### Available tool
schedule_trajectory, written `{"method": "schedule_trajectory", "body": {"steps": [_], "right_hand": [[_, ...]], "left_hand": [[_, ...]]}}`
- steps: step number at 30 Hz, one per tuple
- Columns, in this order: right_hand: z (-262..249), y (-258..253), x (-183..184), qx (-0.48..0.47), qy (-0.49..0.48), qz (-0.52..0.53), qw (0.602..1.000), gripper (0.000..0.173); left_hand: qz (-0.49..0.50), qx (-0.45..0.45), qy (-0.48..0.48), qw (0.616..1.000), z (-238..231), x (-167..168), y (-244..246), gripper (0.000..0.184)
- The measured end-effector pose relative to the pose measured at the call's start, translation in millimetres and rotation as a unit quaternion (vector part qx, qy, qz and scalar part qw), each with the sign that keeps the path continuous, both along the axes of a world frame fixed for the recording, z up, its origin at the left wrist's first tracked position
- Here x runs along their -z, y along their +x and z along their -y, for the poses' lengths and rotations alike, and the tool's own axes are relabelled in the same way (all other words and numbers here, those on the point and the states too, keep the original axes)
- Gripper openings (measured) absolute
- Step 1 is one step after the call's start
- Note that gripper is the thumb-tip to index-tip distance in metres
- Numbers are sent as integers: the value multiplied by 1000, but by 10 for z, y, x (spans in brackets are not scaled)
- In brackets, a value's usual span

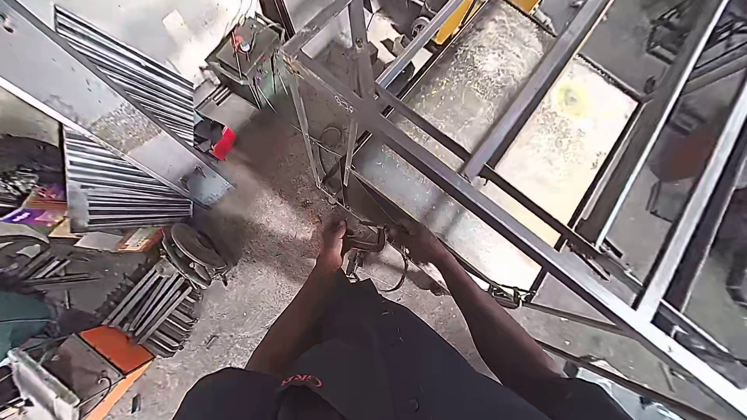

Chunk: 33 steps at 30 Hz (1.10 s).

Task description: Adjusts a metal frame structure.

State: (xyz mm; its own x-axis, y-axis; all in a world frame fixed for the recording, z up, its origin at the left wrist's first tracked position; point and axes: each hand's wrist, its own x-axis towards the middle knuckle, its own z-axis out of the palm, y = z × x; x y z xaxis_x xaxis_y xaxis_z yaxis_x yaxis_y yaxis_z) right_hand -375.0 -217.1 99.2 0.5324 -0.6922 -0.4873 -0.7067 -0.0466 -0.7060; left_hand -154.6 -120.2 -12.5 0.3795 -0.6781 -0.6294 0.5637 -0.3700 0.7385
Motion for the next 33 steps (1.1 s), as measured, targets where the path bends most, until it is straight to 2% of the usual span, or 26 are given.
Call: {"method": "schedule_trajectory", "body": {"steps": [2,5,8,10,11,12,15,17,18,19,20,21,24,27,30,33], "right_hand": [[332,130,184,4,-9,-79,997,34],[861,302,544,26,-40,-139,989,37],[1312,537,708,30,-78,-173,981,36],[1560,1012,411,26,-43,-259,965,36],[1692,1405,98,36,38,-313,948,37],[1759,1712,-84,51,65,-344,935,36],[1967,2111,-70,48,57,-372,925,34],[2163,1995,247,3,67,-402,913,34],[2236,1758,543,-30,32,-402,914,34],[2201,1370,991,-39,-95,-362,926,29],[2218,1133,1267,-31,-128,-341,931,28],[2226,1012,1393,-23,-125,-325,937,29],[2192,1011,1375,21,-89,-300,950,35],[2068,1015,1265,72,-53,-310,947,42],[1935,1055,1044,58,10,-340,938,46],[1866,1111,946,81,75,-296,949,41]], "left_hand": [[20,68,22,997,311,365,-14,37],[-52,53,54,996,919,736,-68,37],[-118,68,77,988,1487,1046,-75,37],[-138,76,100,982,1799,1207,-50,37],[-144,81,111,980,1932,1262,-28,38],[-151,85,121,977,2022,1307,-21,39],[-183,70,146,970,2224,1348,30,39],[-205,58,166,963,2286,1379,31,38],[-212,53,174,960,2316,1406,20,37],[-216,48,187,957,2332,1442,-10,38],[-227,47,196,953,2345,1453,-24,40],[-241,45,201,948,2357,1457,-35,45],[-250,39,205,945,2402,1525,-103,53],[-212,42,199,956,2368,1528,-123,47],[-187,52,194,962,2344,1522,-139,46],[-152,67,183,969,2319,1468,-133,47]]}}
